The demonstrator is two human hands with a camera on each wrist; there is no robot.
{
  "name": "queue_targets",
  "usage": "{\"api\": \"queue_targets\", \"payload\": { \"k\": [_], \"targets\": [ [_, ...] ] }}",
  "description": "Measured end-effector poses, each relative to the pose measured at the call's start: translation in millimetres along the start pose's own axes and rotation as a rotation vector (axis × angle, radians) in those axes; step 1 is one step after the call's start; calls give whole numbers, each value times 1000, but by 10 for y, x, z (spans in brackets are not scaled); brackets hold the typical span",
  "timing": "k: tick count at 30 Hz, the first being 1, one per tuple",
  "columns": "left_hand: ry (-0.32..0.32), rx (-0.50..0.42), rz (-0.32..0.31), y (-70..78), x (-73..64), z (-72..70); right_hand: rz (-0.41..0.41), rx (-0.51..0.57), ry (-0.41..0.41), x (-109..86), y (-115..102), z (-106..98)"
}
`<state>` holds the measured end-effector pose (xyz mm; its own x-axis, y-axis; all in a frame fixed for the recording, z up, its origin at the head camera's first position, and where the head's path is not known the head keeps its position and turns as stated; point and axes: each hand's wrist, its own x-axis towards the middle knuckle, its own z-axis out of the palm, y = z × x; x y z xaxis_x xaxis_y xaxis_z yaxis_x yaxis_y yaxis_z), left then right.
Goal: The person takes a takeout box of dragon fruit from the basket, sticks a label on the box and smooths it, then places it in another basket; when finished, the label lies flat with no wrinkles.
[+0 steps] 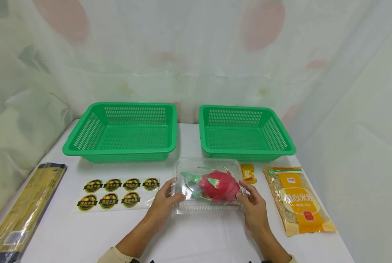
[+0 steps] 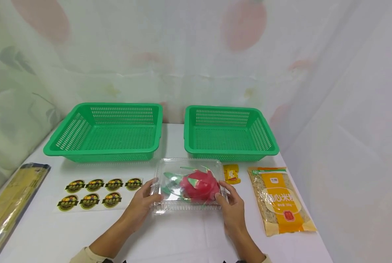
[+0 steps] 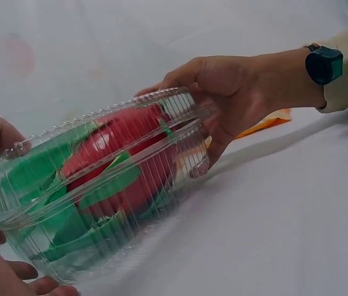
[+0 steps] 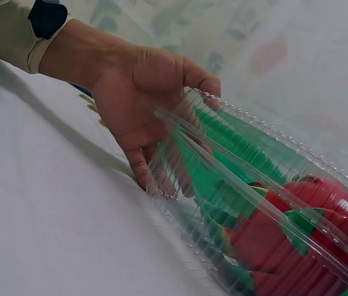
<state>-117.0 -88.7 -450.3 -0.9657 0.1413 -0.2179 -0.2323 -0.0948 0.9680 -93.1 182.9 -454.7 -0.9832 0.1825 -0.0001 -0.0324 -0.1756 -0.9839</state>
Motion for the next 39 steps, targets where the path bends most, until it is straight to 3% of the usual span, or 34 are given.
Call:
{"api": "queue_targets", "payload": {
  "k": [9,19,28,39],
  "targets": [
    [22,34,-16,32,-4,-67,-33,-118,-10,1,7,-1],
    [21,51,65,144,-33,-195,-45,-127,3,3,10,-26],
    [43,77,97,278,-144,-300,-44,-131,0,-11,38,-27],
    [114,88,150,446,-324,-579,-56,-136,-15,-7,59,-25]
  ]
}}
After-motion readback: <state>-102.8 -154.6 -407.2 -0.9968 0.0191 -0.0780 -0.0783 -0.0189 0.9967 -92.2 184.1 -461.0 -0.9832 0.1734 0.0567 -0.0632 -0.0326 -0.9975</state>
